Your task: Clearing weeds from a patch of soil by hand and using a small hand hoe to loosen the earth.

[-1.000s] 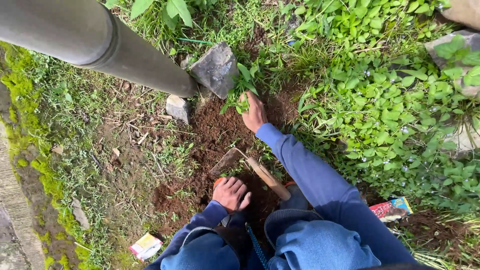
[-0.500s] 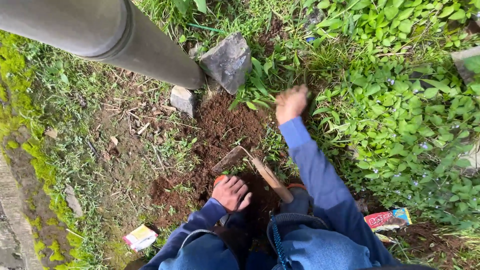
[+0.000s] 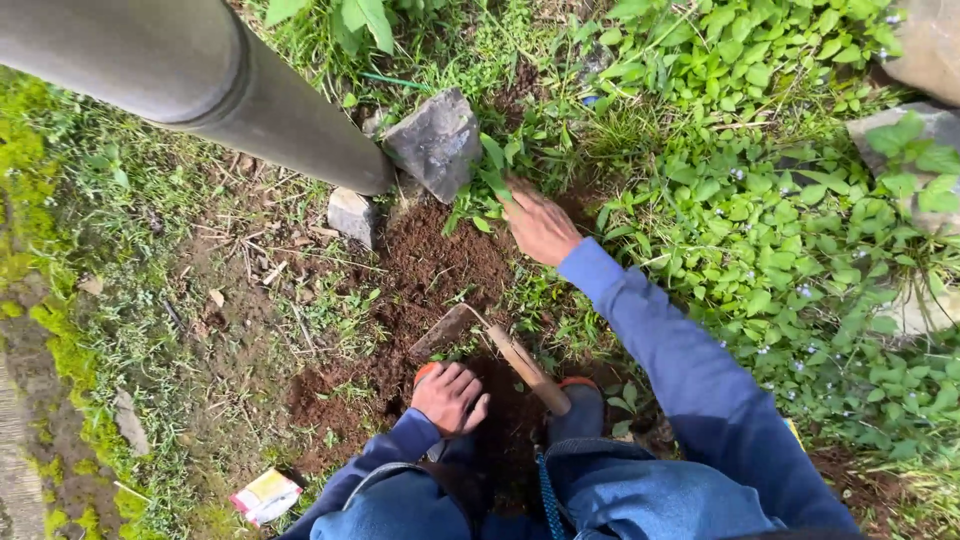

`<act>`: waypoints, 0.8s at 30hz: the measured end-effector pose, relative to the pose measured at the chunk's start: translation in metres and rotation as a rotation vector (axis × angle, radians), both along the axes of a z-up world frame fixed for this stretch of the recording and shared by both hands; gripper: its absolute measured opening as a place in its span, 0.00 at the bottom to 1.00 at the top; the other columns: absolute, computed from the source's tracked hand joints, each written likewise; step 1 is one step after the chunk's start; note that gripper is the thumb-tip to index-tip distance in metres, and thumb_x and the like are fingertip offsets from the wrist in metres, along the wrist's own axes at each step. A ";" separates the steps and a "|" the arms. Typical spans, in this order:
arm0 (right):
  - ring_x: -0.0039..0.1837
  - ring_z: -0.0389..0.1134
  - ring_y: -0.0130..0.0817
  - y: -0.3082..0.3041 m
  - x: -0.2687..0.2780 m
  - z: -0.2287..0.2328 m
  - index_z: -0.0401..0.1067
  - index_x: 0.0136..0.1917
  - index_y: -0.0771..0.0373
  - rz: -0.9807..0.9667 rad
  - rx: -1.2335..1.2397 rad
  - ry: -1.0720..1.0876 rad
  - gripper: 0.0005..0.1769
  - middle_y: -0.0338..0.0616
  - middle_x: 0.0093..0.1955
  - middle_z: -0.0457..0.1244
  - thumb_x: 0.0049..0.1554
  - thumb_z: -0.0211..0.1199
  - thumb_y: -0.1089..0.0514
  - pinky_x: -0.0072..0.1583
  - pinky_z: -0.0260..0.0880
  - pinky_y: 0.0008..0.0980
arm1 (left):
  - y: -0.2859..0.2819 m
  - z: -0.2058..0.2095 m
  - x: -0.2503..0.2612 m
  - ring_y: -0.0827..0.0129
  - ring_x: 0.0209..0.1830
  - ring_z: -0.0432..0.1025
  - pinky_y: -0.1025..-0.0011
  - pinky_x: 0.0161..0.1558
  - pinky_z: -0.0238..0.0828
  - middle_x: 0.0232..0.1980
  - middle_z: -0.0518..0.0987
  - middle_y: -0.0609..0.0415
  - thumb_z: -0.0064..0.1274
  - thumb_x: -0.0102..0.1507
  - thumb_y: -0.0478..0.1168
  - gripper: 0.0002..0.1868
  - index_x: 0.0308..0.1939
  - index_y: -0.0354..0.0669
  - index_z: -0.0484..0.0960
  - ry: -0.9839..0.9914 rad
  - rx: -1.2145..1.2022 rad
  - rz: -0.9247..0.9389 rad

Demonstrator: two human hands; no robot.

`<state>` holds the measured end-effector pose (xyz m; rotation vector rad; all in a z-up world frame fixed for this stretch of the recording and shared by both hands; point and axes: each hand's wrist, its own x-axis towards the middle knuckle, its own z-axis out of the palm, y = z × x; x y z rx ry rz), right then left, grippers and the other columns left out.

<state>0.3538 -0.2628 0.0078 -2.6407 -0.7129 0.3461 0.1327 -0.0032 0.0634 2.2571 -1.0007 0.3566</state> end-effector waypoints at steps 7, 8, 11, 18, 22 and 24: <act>0.84 0.47 0.59 0.022 0.065 0.015 0.61 0.74 0.71 0.134 -0.309 -0.216 0.30 0.67 0.77 0.55 0.64 0.52 0.52 0.78 0.32 0.72 | 0.005 0.005 0.001 0.63 0.27 0.65 0.65 0.31 0.57 0.26 0.73 0.54 0.49 0.66 0.47 0.16 0.26 0.45 0.79 0.135 0.141 -0.017; 0.85 0.41 0.52 0.024 0.072 0.012 0.53 0.78 0.62 0.119 -0.466 -0.140 0.32 0.59 0.81 0.48 0.66 0.38 0.46 0.78 0.26 0.71 | 0.005 0.004 0.002 0.62 0.27 0.65 0.65 0.32 0.58 0.27 0.74 0.54 0.49 0.66 0.47 0.16 0.27 0.46 0.80 0.134 0.135 -0.019; 0.84 0.44 0.46 0.025 0.073 0.015 0.48 0.82 0.57 0.019 -0.616 -0.062 0.37 0.52 0.84 0.45 0.68 0.29 0.38 0.78 0.30 0.65 | 0.002 -0.007 -0.001 0.61 0.29 0.68 0.65 0.35 0.64 0.27 0.72 0.54 0.46 0.66 0.48 0.16 0.26 0.46 0.77 0.087 0.073 -0.016; 0.60 0.55 0.45 -0.034 0.112 -0.108 0.65 0.63 0.61 0.115 -0.508 -0.450 0.29 0.50 0.58 0.55 0.55 0.60 0.42 0.59 0.57 0.46 | 0.002 -0.011 -0.003 0.60 0.30 0.71 0.65 0.36 0.68 0.27 0.69 0.53 0.43 0.66 0.49 0.17 0.25 0.47 0.72 0.027 0.018 0.022; 0.49 0.54 0.37 -0.038 0.107 -0.075 0.64 0.49 0.56 0.008 -0.622 -0.640 0.14 0.43 0.48 0.53 0.59 0.52 0.45 0.48 0.52 0.38 | 0.002 -0.007 0.001 0.60 0.30 0.72 0.65 0.36 0.69 0.27 0.70 0.53 0.44 0.66 0.48 0.17 0.25 0.47 0.73 0.013 0.003 0.019; 0.44 0.62 0.39 -0.052 0.115 -0.176 0.68 0.58 0.60 0.092 -0.816 -0.424 0.18 0.48 0.45 0.60 0.64 0.48 0.47 0.50 0.60 0.38 | 0.002 -0.007 -0.002 0.60 0.30 0.71 0.65 0.36 0.68 0.26 0.70 0.53 0.44 0.66 0.48 0.17 0.24 0.47 0.74 0.019 -0.004 0.016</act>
